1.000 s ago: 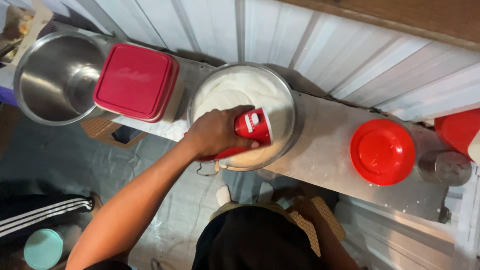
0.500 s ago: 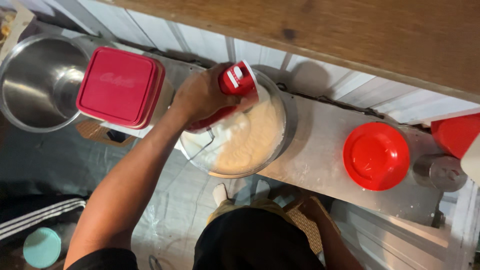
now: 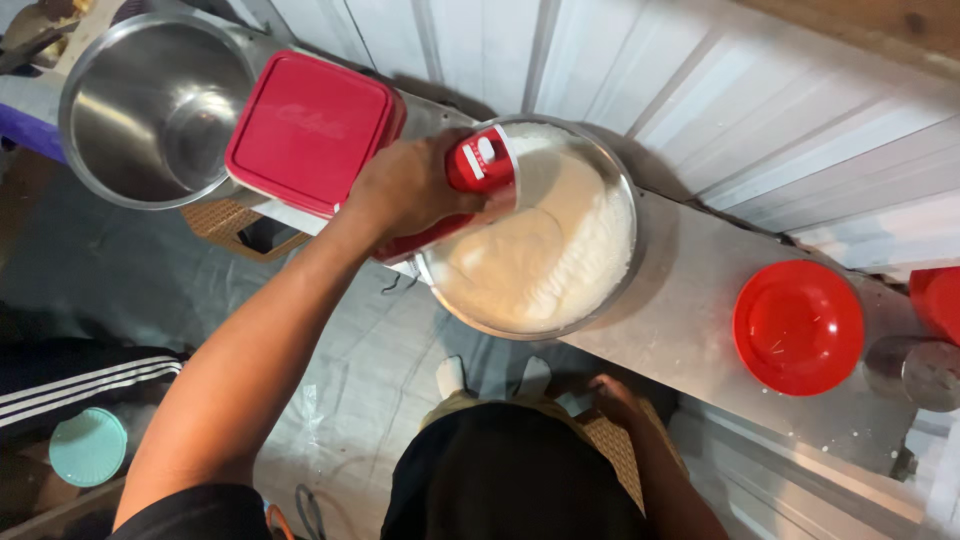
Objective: The person uses a red handheld electric mixer to blend a white dough-like mixture in a large metal bowl. The person holds the bowl steady with the left hand while operating the mixer with the right hand throughout the clip.
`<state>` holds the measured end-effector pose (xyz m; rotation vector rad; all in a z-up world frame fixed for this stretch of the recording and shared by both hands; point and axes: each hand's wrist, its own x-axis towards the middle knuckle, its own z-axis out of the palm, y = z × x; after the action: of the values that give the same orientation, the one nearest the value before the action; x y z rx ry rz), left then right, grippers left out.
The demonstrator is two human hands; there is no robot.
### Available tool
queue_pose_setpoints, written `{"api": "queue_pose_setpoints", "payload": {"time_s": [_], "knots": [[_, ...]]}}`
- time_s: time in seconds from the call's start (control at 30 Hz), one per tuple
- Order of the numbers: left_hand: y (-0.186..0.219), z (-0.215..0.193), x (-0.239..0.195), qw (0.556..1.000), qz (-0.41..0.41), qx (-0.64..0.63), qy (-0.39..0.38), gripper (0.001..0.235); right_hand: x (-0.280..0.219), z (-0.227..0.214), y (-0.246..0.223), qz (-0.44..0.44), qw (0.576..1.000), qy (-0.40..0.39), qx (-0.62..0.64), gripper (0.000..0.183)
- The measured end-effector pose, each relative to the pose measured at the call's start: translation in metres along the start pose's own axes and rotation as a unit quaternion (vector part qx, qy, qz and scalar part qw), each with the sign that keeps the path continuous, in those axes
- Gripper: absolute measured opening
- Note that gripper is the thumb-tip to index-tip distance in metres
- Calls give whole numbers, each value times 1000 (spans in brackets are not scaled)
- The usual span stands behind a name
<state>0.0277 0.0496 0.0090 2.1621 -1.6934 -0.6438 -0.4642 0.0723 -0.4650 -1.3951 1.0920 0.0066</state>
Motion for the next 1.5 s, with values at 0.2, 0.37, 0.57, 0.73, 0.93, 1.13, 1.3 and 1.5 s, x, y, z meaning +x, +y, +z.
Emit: {"api": "queue_pose_setpoints", "payload": {"time_s": [0.2, 0.37, 0.57, 0.73, 0.93, 1.13, 1.3, 1.5], "knots": [[6, -4, -34, 998, -5, 35, -55, 88, 0, 27, -17, -2, 1000, 12, 5, 30], [20, 7, -46, 996, 39, 1, -79, 92, -3, 35, -25, 55, 998, 24, -24, 32], [49, 29, -29, 992, 73, -43, -90, 93, -16, 34, 3, 0, 997, 22, 76, 21], [68, 46, 2, 993, 80, -50, -77, 94, -34, 28, 27, -25, 982, 62, -177, 32], [72, 56, 42, 995, 89, -40, 7, 87, -55, 14, 38, -16, 954, 127, -271, 38], [55, 40, 50, 997, 48, -17, 49, 86, -54, -5, 44, 11, 979, 110, -169, 33], [42, 18, 30, 999, 28, 36, 28, 81, -38, -25, 37, 12, 992, 83, -92, 29], [41, 12, 4, 995, 38, 53, -70, 85, -12, -26, 16, 5, 998, 30, -53, 26]]}}
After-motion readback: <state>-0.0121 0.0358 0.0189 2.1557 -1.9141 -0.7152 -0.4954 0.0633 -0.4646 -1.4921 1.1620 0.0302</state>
